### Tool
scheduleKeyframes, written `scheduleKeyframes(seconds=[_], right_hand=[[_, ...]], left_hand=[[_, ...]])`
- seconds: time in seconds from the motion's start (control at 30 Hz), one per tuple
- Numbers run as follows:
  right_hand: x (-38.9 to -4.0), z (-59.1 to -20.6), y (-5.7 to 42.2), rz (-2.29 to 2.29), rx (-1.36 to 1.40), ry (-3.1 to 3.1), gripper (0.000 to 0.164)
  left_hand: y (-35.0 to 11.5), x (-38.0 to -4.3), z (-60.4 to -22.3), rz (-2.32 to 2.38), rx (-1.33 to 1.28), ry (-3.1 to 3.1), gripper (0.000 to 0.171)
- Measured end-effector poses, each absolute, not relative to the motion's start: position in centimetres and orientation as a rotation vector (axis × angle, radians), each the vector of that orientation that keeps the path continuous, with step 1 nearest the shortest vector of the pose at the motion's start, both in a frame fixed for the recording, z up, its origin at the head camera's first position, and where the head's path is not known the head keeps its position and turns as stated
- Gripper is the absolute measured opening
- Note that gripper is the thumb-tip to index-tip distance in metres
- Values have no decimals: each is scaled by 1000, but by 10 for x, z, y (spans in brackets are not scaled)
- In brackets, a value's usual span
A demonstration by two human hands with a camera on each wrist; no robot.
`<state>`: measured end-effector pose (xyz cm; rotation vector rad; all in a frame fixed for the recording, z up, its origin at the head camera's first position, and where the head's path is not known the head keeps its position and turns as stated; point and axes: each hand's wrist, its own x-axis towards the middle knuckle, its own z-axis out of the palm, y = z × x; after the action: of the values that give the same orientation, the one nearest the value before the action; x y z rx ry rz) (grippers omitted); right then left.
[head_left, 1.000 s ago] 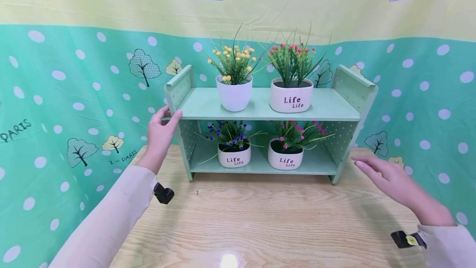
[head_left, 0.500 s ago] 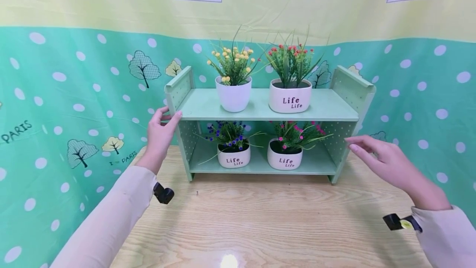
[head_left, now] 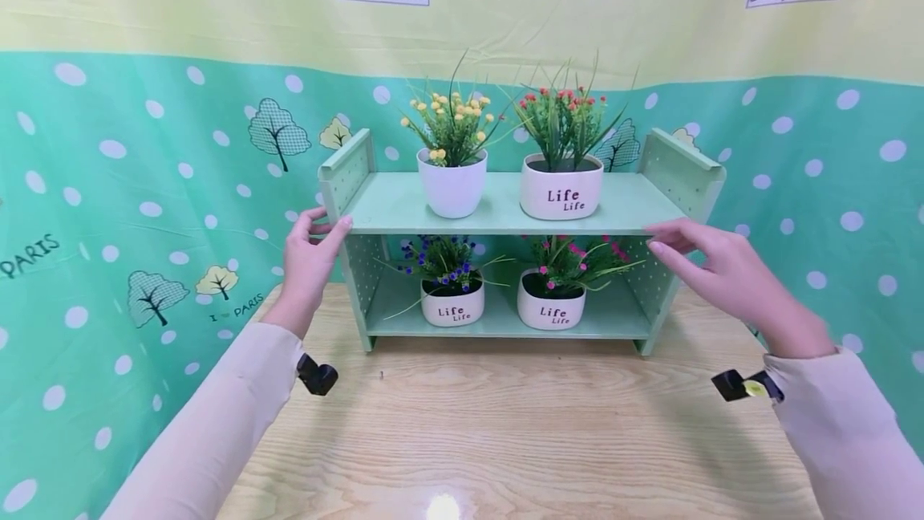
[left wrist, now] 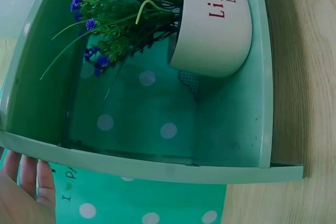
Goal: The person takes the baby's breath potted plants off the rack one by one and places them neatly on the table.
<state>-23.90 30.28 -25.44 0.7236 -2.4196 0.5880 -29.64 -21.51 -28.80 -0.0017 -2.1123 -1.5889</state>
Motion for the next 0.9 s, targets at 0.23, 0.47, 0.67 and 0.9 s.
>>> scheduleKeyframes(seconds=[0.23, 0.47, 0.67, 0.9], right_hand=[[-257, -242, 288, 713, 652, -2455, 36], [-276, -228, 278, 868, 601, -2529, 52], [-294, -213, 271, 976, 611, -2601, 66], [-314, -196, 264, 1060, 620, -2712, 80]], left_hand=[[-215, -297, -288, -1590, -8, -2106, 58], [-215, -296, -288, -1599, -5, -2113, 58], [-215, -296, -288, -1601, -15, -2109, 58], [-216, -297, -289, -1601, -6, -2120, 60]])
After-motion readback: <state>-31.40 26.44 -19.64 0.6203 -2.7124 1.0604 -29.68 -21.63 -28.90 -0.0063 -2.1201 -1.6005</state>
